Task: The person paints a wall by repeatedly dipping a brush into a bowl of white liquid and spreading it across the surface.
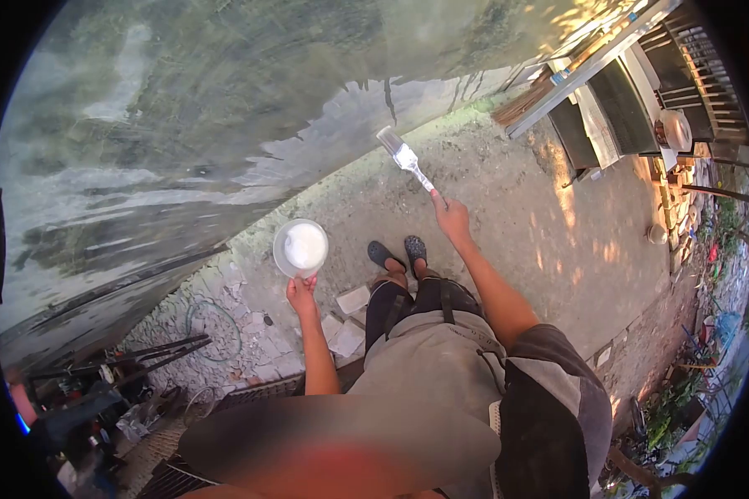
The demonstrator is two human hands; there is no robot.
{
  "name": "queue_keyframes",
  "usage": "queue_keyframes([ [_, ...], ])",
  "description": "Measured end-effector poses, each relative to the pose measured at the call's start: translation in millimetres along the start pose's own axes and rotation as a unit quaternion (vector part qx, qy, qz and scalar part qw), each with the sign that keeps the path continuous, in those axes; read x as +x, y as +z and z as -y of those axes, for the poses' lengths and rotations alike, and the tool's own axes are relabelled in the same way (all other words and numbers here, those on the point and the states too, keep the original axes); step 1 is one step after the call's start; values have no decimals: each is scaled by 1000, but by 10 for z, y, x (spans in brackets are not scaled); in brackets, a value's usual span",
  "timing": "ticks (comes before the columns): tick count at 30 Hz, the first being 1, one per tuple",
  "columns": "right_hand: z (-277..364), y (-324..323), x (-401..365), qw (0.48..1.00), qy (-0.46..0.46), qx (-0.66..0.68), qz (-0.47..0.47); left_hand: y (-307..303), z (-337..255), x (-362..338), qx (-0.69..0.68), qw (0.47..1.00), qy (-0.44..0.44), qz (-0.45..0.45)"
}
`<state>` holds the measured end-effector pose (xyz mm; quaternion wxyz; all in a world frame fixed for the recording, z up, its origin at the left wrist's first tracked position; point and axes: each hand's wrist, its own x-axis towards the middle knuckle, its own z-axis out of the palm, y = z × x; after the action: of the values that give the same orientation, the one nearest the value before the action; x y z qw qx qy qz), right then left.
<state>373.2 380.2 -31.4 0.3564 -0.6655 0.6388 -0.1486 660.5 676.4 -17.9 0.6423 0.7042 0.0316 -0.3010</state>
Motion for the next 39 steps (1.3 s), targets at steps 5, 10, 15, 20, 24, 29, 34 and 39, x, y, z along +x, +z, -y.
queue_keyframes([
  [5,1106,-73,150,986,-93,139,16,171,7,75,-10,1000,-12,-4],
  [10,2399,-227,75,936,-218,264,79,292,-98,68,-40,999,-14,-28],
  [15,3113,76,3,912,-286,266,127,184,-150,63,-63,997,13,-31],
  [20,3139,635,-141,910,-280,208,222,-170,-69,39,-92,993,14,-72],
  [24,3393,829,-435,903,-252,223,265,-507,-64,-2,-108,987,23,-113],
  [29,4399,528,-852,842,-302,323,310,-1012,-120,40,-129,981,30,-145],
  [34,5264,313,-1108,783,-294,411,362,-1473,-221,182,-140,977,43,-153],
  [39,5167,1105,-991,851,-327,319,258,-1869,-371,375,-101,982,63,-150],
])
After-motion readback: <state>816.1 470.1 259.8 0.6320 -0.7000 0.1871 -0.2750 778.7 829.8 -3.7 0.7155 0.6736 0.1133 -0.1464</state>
